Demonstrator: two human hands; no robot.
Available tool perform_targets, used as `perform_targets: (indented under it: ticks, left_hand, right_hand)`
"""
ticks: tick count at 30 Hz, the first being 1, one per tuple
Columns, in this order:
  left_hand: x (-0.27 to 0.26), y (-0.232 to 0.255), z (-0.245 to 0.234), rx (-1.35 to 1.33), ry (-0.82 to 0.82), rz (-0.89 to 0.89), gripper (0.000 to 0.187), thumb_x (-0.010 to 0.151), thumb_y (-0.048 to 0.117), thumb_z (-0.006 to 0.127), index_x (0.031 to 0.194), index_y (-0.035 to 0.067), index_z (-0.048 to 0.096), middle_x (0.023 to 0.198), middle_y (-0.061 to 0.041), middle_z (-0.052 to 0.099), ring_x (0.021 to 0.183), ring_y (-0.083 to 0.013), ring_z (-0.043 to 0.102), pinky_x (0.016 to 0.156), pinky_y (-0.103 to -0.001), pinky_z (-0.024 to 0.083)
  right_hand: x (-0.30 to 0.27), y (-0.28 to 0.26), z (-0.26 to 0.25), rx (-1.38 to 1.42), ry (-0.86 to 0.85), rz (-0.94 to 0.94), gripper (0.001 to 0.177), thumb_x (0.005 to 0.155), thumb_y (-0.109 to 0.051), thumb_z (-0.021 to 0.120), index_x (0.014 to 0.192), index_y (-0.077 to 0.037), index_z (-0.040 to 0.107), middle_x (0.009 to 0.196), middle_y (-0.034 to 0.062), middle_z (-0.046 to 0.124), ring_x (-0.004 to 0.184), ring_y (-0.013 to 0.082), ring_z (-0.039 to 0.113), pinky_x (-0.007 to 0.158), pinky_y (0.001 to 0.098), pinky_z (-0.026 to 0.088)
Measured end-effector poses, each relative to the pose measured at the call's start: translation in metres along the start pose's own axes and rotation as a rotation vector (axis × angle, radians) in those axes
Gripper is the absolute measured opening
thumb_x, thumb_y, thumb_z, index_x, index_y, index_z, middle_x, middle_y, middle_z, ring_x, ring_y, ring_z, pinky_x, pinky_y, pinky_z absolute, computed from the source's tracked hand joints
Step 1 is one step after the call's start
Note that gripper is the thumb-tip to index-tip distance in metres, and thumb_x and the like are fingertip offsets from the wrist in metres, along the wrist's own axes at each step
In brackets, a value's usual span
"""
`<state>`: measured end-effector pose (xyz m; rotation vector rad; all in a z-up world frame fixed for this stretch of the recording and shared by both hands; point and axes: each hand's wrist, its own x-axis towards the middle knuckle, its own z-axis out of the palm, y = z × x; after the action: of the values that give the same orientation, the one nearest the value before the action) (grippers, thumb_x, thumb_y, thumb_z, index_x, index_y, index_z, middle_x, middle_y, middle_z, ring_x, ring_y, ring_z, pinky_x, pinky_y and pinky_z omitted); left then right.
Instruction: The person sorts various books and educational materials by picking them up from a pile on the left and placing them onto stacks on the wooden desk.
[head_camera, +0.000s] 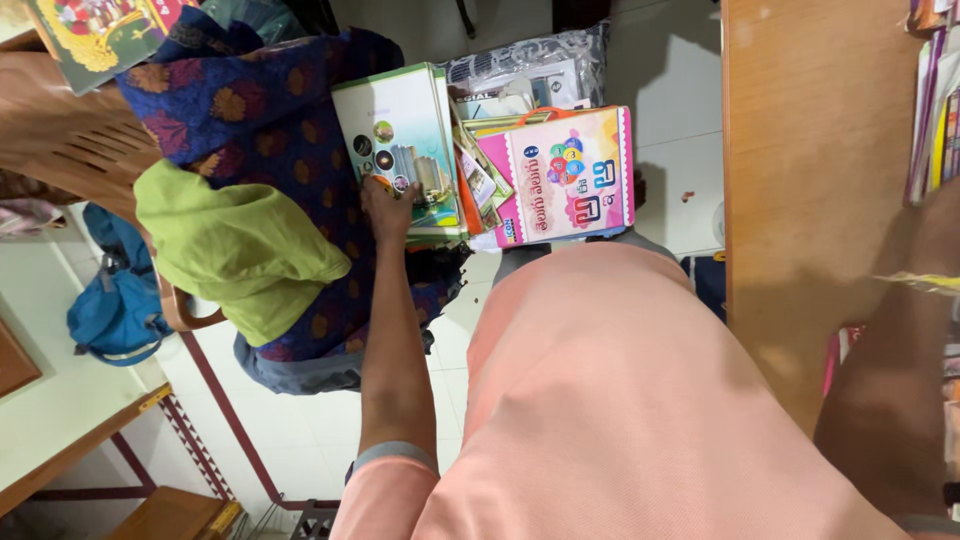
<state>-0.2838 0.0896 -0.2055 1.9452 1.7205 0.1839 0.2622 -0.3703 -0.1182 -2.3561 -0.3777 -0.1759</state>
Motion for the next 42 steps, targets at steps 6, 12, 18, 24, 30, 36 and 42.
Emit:
perform_targets:
  ticks: [6,12,18,24,30,36,42]
  left_hand:
    - [0.03,-0.028,0.019,-0.089,0.019,-0.06,0.096,0.063,0.034,0.101,0.13,-0.011,0.049,0.123,-0.031,0.063,0.116,-0.044,0.062,0.099,-0.047,0.05]
    - [0.027,0.005,0.002,0.024,-0.007,-0.271,0.091,0.058,0.034,0.104,0.12,-0.01,0.056,0.115,-0.027,0.067,0.107,-0.0372,0.068,0.092,-0.043,0.053]
    - [0.028,-0.025,-0.004,-0.16,0.227,-0.003,0.049,0.07,0.005,0.092,0.098,-0.005,0.053,0.089,-0.016,0.063,0.079,-0.029,0.062,0.074,-0.04,0.051]
    - [-0.007,0.026,-0.093,-0.75,-0.09,0.27,0.019,0.098,-0.007,0.069,0.104,0.0,0.053,0.099,-0.003,0.057,0.093,-0.0109,0.056,0.082,-0.027,0.048]
    - [-0.051,0.206,-0.131,-0.979,-0.34,0.225,0.025,0.094,-0.004,0.068,0.117,0.002,0.059,0.108,-0.003,0.07,0.097,-0.0086,0.065,0.089,-0.025,0.054]
    - [-0.076,0.329,-0.077,-0.96,-0.66,0.291,0.03,0.095,-0.002,0.071,0.123,0.0,0.061,0.106,-0.007,0.072,0.091,-0.0117,0.064,0.08,-0.028,0.053]
    - [-0.08,0.345,-0.022,-0.717,-0.797,0.527,0.051,0.096,0.012,0.07,0.14,0.0,0.049,0.126,-0.016,0.067,0.117,-0.023,0.063,0.097,-0.036,0.05]
  right_hand:
    - [-0.04,-0.064,-0.013,-0.004,-0.096,-0.25,0.047,0.102,0.013,0.051,0.149,0.006,0.054,0.166,0.0182,0.027,0.15,0.0314,0.041,0.119,0.0375,0.049]
    - [-0.078,-0.101,-0.001,0.389,-0.306,-0.129,0.041,0.109,0.011,0.056,0.15,0.007,0.05,0.173,0.0173,0.022,0.154,0.0298,0.04,0.122,0.0394,0.044]
    - [-0.081,-0.116,0.002,0.134,-0.259,-0.223,0.036,0.103,0.014,0.058,0.139,0.009,0.06,0.166,0.0212,0.037,0.153,0.0326,0.043,0.127,0.0428,0.041]
    - [-0.089,-0.144,0.032,0.591,-0.506,0.042,0.02,0.103,0.006,0.063,0.122,0.004,0.07,0.119,0.0111,0.068,0.112,0.0191,0.064,0.104,0.0328,0.054]
    - [-0.106,-0.218,0.062,0.678,-1.21,0.082,0.065,0.1,-0.015,0.065,0.156,-0.006,0.035,0.136,0.0112,0.06,0.12,0.0166,0.058,0.105,0.0338,0.049]
    - [-0.107,-0.246,0.041,1.155,-0.8,0.3,0.05,0.103,-0.014,0.064,0.145,0.0,0.043,0.136,0.0068,0.06,0.12,0.0109,0.058,0.105,0.0311,0.051]
    - [-0.078,-0.18,0.001,1.183,-0.081,0.44,0.035,0.101,-0.01,0.072,0.131,-0.001,0.058,0.126,0.0073,0.068,0.108,0.0129,0.064,0.097,0.0303,0.053]
